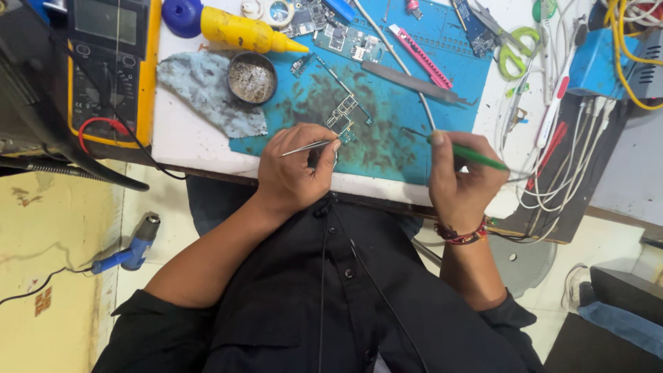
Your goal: The person uses a soldering iron and tweezers to apply solder to multiple points on a small circuit board. They repeatedly heat and adjust components while holding the board steady on a blue work mat.
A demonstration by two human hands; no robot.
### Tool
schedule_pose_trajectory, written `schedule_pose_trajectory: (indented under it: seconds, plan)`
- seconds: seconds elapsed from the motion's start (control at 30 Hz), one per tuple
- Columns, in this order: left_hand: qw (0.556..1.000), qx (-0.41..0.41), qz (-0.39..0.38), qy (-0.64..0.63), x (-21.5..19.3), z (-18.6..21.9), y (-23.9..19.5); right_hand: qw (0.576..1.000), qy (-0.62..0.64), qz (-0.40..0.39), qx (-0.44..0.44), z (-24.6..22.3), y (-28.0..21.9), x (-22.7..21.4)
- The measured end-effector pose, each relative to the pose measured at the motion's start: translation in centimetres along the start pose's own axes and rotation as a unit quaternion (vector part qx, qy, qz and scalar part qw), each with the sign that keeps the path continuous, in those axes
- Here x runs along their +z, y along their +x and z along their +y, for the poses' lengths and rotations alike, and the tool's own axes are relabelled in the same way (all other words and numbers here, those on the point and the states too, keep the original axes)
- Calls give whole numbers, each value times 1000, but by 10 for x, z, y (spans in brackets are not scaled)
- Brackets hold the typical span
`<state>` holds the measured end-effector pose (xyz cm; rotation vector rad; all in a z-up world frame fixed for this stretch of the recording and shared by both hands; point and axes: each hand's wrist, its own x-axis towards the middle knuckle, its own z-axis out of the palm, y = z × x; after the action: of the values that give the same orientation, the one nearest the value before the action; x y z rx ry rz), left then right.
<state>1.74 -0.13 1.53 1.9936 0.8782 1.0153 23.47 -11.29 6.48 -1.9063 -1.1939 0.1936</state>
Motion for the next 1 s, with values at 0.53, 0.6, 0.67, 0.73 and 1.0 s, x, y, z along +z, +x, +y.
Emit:
schedule_pose_trajectory:
  seconds: [0.53, 0.6, 0.67, 0.73, 1.0]
  plan:
    - [1000, 14, -19, -13, 0, -3, 0, 988, 142, -59, -3, 28, -57, 33]
    - [1000, 20, -15, -16, 0, -3, 0, 988, 145, -58, -10, 30, -56, 36]
    - [1000, 19, -17, -15, 0, -3, 0, 988, 143, -54, -19, 30, -56, 37]
    - [1000, 16, -19, -14, -1, -3, 0, 988, 141, -53, -30, 31, -56, 39]
    - [1000, 7, -26, -14, 0, -4, 1, 989, 115, -57, -69, 27, -51, 38]
